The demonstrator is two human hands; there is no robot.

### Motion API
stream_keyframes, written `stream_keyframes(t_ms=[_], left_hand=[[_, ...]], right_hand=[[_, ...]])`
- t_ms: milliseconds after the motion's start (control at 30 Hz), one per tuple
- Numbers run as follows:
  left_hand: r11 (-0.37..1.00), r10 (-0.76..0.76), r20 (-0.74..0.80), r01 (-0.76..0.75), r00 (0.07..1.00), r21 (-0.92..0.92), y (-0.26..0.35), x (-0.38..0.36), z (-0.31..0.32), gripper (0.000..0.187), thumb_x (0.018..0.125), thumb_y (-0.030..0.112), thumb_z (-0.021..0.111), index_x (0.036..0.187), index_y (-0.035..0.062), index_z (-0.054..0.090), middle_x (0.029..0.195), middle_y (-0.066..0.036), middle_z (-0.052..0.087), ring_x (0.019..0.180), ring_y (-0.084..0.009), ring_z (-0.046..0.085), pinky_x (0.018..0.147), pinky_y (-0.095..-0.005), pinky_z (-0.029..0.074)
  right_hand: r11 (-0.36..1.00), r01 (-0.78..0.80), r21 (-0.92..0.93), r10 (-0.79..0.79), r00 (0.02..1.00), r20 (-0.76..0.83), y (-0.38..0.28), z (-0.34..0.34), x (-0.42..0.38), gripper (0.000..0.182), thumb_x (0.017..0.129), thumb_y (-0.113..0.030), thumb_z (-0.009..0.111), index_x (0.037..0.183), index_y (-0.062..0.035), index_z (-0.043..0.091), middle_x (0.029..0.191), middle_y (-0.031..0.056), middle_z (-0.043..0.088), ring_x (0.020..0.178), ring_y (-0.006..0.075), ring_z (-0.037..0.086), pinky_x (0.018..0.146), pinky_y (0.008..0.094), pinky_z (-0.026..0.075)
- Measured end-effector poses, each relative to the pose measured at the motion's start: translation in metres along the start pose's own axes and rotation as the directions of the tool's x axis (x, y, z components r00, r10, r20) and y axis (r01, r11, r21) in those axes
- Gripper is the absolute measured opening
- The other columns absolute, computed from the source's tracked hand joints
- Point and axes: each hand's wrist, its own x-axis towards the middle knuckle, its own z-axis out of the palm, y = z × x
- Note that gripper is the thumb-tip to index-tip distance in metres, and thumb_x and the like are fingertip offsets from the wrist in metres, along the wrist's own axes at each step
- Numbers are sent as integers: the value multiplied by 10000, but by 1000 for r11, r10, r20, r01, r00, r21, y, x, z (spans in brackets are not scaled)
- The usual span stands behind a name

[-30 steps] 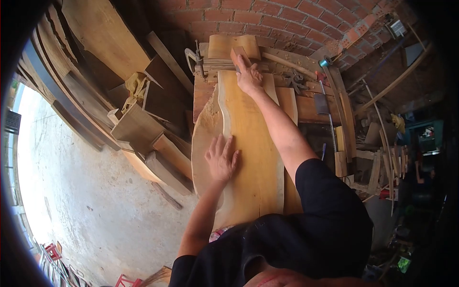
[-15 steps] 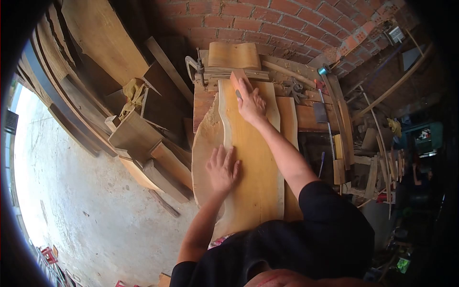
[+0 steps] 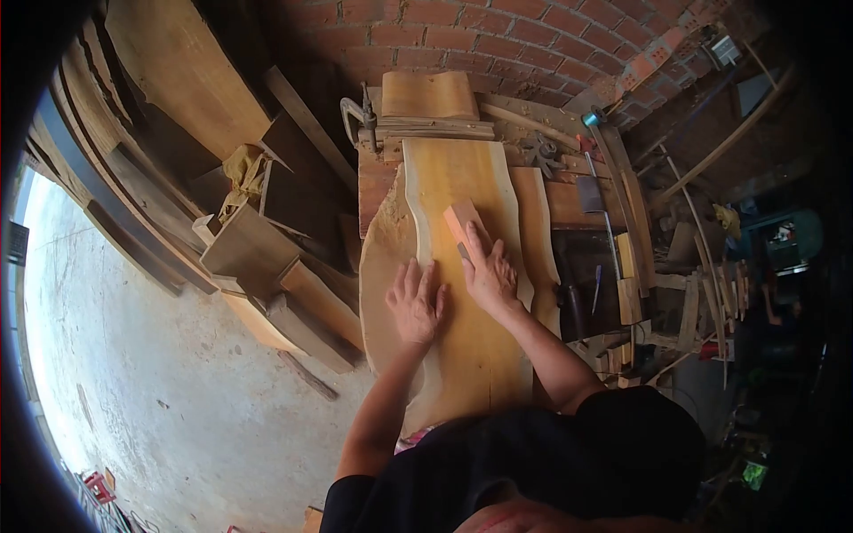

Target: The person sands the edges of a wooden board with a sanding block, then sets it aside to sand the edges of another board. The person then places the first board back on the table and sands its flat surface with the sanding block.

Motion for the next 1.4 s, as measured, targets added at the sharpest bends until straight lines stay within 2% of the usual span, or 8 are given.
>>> stream_keyframes(t_ms=[233, 333, 567, 867, 933, 1133, 1233, 1400], left_hand=[[999, 2, -7, -2, 1000, 54, -1, 1, -3, 511, 891, 380, 599, 1367, 221, 507, 1420, -104, 454, 1318, -322, 395, 1014, -490, 298], [999, 25, -12, -24, 1000, 33, 1, 0, -1, 504, 891, 373, 600, 1364, 227, 510, 1413, -109, 461, 1316, -321, 396, 1015, -494, 297], [999, 43, -60, -41, 997, 28, -1, 3, 0, 499, 880, 343, 622, 1352, 219, 521, 1386, -121, 485, 1294, -325, 419, 1004, -491, 312], [998, 28, -42, -26, 999, 58, 1, 1, -5, 489, 879, 339, 626, 1338, 200, 531, 1374, -126, 489, 1291, -329, 423, 994, -484, 321], [998, 45, -62, -43, 997, 35, 1, 2, -3, 492, 876, 337, 631, 1338, 202, 530, 1372, -126, 490, 1289, -328, 426, 991, -483, 322], [998, 52, -78, -50, 996, 29, 1, 0, -3, 485, 874, 335, 633, 1328, 194, 536, 1365, -123, 496, 1284, -327, 430, 985, -480, 324], [999, 38, -66, -35, 997, 39, 3, 3, -3, 488, 873, 342, 630, 1328, 193, 536, 1365, -122, 499, 1280, -323, 435, 982, -481, 322], [999, -35, 13, 34, 999, 22, -1, 1, 2, 498, 881, 374, 607, 1342, 201, 530, 1436, -104, 436, 1347, -302, 352, 1068, -478, 234]], right_hand=[[1000, 19, 13, -16, 981, -194, -17, -18, 227, 705, 899, -295, 574, 1494, -270, 197, 1136, 300, 490, 967, 437, 602, 804, 516, 507], [1000, 16, 3, -15, 979, -202, -17, -18, 211, 691, 905, -296, 571, 1490, -260, 207, 1122, 293, 489, 977, 448, 592, 817, 516, 502], [1000, -22, -20, 22, 1000, 22, 4, 5, -16, 770, 902, -257, 568, 1525, -286, 116, 1112, 336, 437, 842, 498, 576, 674, 558, 496], [999, 37, 32, -30, 981, -190, -26, -9, 218, 717, 901, -272, 566, 1501, -258, 174, 1119, 302, 484, 915, 442, 610, 787, 524, 500], [999, 39, -19, -43, 967, -251, -25, -9, 223, 711, 891, -248, 586, 1489, -237, 201, 1131, 324, 465, 947, 455, 597, 791, 515, 502], [1000, 7, -21, -7, 1000, -27, 4, 6, 12, 774, 900, -258, 564, 1522, -272, 103, 1082, 315, 451, 864, 474, 586, 681, 558, 501], [999, -47, 9, 47, 997, 60, -4, -3, -5, 782, 900, -254, 566, 1525, -260, 96, 1074, 327, 447, 828, 482, 591, 665, 560, 501], [996, 86, 31, -80, 986, -149, -25, -6, 162, 725, 894, -264, 569, 1504, -252, 178, 1102, 316, 476, 844, 461, 613, 726, 531, 511]])
